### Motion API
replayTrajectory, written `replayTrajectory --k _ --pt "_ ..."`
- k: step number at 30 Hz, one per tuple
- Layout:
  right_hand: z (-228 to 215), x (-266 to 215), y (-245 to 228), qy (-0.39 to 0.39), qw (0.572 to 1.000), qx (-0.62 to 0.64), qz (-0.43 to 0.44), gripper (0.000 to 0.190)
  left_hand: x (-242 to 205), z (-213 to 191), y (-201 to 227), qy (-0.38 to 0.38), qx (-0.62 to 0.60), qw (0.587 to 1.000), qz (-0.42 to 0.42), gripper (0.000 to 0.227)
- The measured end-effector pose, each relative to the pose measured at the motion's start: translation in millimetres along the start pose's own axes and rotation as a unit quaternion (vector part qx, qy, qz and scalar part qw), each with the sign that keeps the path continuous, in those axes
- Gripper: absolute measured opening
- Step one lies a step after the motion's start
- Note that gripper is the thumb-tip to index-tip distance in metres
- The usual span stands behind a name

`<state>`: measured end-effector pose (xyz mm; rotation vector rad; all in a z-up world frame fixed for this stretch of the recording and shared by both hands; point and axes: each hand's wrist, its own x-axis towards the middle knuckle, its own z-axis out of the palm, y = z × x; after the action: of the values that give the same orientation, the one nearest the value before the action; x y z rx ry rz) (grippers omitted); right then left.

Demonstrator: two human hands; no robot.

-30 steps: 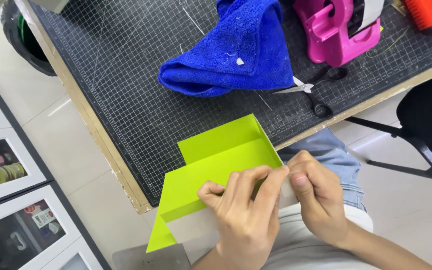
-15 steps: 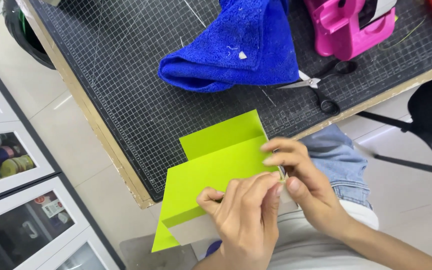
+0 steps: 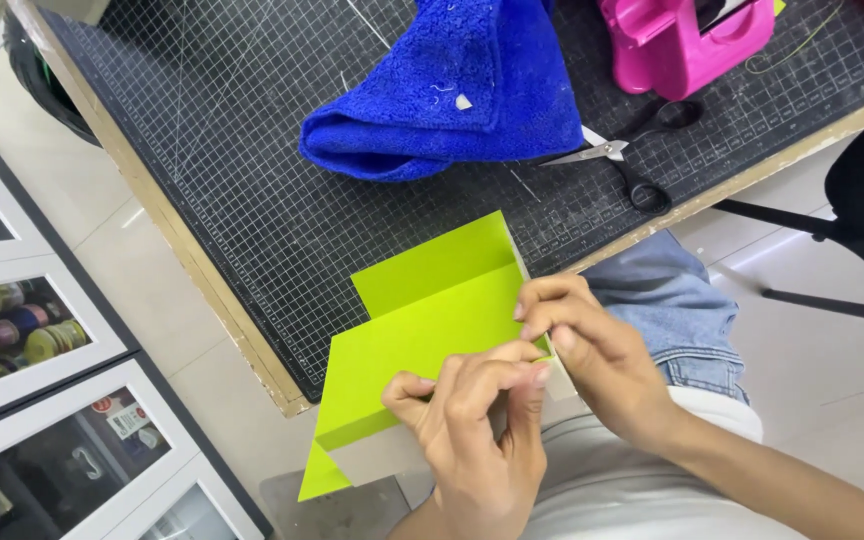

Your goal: Assembling cardboard boxes by folding, applying glue with a brush, and trimming with scissors.

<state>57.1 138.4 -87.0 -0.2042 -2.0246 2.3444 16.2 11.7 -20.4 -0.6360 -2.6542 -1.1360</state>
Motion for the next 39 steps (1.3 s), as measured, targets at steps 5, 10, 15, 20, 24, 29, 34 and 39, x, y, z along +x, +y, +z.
replayTrajectory --k 5,10,15,20,24,29,34,39 --pt "2.4 10.1 -9.6 -0.005 0.999 0.038 -0.002 0.032 -0.5 0.1 1.2 -0.002 -0.014 1.000 -0.010 0.007" --pt "4.3 12.4 -8.1 -0.001 0.999 0.034 -0.028 0.036 1.3 0.6 2.2 0.003 -0.021 1.000 -0.022 0.009" --pt "5.9 10.3 -2.2 0.020 0.999 0.047 -0.003 0.033 1.4 -0.9 2.1 -0.011 -0.022 0.999 -0.022 0.009" --pt "8.8 1.9 12.8 0.025 0.996 -0.018 -0.079 0.039 0.2 0.1 0.0 -0.021 -0.011 0.999 -0.031 0.010" --pt "11.2 5.8 15.1 0.054 0.988 -0.056 -0.136 0.030 0.2 0.6 -2.8 -0.037 0.011 0.999 -0.032 0.010" --pt "6.1 8.8 24.1 0.043 0.988 -0.061 -0.137 0.028 4.3 -8.6 -18.0 -0.106 0.010 0.992 0.067 0.023" --pt "1.3 20.9 20.6 0.024 0.985 -0.065 -0.160 0.027 7.4 -19.9 -33.9 -0.178 -0.031 0.978 0.106 0.035" --pt "-40.0 70.0 -6.8 0.098 0.938 -0.250 -0.219 0.020 12.9 -30.6 -39.8 -0.161 0.071 0.962 0.208 0.039"
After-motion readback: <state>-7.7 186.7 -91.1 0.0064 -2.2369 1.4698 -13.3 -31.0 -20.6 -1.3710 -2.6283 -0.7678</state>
